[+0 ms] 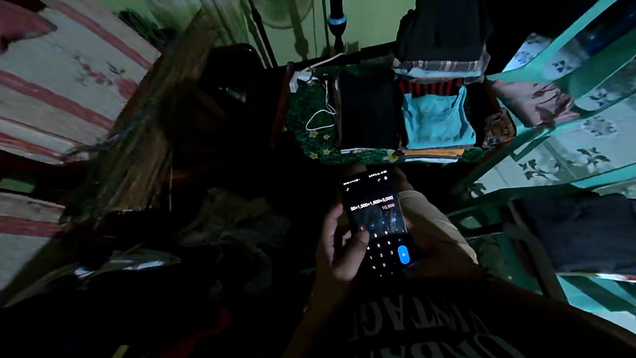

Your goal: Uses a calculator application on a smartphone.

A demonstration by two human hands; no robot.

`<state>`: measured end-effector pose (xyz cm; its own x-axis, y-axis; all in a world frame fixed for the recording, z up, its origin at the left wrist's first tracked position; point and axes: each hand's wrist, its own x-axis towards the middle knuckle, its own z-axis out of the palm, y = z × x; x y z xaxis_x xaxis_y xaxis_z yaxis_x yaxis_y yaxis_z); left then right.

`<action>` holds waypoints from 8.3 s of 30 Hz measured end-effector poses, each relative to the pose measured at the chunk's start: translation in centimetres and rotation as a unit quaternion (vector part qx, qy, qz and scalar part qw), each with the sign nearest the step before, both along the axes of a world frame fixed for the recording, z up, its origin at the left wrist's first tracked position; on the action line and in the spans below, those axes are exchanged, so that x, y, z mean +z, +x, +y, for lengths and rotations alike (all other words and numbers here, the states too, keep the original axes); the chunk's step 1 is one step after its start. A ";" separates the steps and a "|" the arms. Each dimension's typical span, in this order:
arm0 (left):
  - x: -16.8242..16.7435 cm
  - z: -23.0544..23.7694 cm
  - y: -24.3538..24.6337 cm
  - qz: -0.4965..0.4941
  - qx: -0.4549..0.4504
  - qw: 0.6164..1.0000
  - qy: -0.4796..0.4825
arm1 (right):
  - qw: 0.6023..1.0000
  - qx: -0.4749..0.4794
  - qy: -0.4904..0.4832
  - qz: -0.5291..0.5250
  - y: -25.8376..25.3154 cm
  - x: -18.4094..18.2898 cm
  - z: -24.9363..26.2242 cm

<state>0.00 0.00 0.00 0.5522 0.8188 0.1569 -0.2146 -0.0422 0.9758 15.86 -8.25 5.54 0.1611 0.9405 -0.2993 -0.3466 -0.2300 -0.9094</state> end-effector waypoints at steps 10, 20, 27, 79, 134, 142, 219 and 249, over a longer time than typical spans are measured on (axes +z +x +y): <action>-0.5 -0.2 1.6 -0.065 0.036 0.996 0.043 | 0.974 0.145 0.175 0.011 1.3 -6.2 -1.6; -0.2 -0.4 1.4 -0.037 0.080 0.996 0.006 | 0.969 0.189 0.154 -0.043 0.7 -6.6 -1.1; -0.5 -0.8 0.7 -0.007 0.111 0.993 0.045 | 0.961 0.193 0.196 -0.033 0.2 -6.7 -1.1; -1.4 -0.6 -4.1 -0.110 -0.060 0.991 0.035 | 0.978 0.098 0.140 0.118 -2.1 -4.4 -0.9; -2.1 -1.4 -3.2 -0.138 -0.114 0.984 0.009 | 0.970 0.087 0.208 0.087 -1.9 -6.3 -2.1; -2.1 -1.5 -3.1 -0.162 -0.131 0.978 0.004 | 0.966 0.083 0.214 0.120 -1.5 -6.8 -2.0; -1.8 -2.3 -2.4 -0.139 -0.049 0.986 0.076 | 0.975 0.082 0.202 -0.043 -2.2 -5.4 -2.6; -2.0 -2.2 -2.7 -0.124 -0.071 0.987 0.073 | 0.979 0.029 0.186 0.079 -2.3 -6.2 -2.7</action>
